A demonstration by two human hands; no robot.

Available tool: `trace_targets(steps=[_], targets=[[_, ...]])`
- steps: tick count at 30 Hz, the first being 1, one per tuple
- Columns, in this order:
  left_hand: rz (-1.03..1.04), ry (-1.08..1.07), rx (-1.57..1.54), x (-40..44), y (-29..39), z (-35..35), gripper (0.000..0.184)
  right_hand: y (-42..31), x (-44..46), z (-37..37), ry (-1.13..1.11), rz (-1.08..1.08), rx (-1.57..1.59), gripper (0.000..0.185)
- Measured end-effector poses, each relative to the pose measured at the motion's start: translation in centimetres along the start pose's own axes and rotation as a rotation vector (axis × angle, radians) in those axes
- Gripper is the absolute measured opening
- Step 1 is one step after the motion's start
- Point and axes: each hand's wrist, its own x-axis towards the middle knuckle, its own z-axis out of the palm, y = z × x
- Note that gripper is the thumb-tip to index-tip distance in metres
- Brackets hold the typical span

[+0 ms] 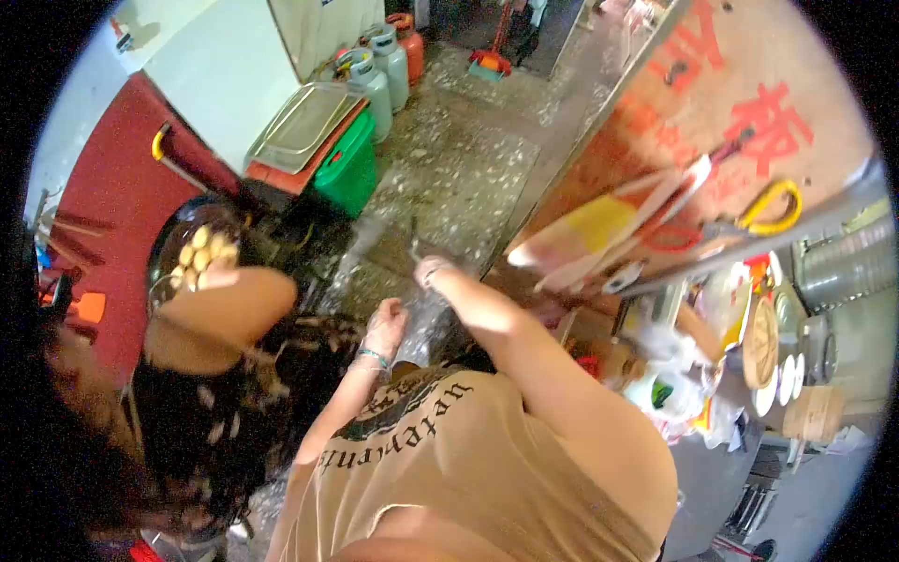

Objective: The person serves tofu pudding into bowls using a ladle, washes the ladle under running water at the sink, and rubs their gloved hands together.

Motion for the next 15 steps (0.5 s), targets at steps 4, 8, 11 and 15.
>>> trace_targets(steps=[4,8,11,15], targets=[[-0.291,-0.09,0.108,9.2,2.3,2.3,0.044,2.7,5.9,-2.3,0.053,0.194,0.282,0.03],[-0.297,-0.236,0.37,21.2,2.5,3.5,0.047,7.8,9.4,-8.6,-0.021,0.243,0.286,0.028],[-0.228,-0.405,0.653,30.0,5.5,3.3,0.049,12.6,12.2,-12.9,0.004,0.296,0.341,0.03],[-0.083,-0.561,0.727,42.7,7.6,4.0,0.049,21.1,14.9,-18.1,0.197,0.607,0.761,0.03]])
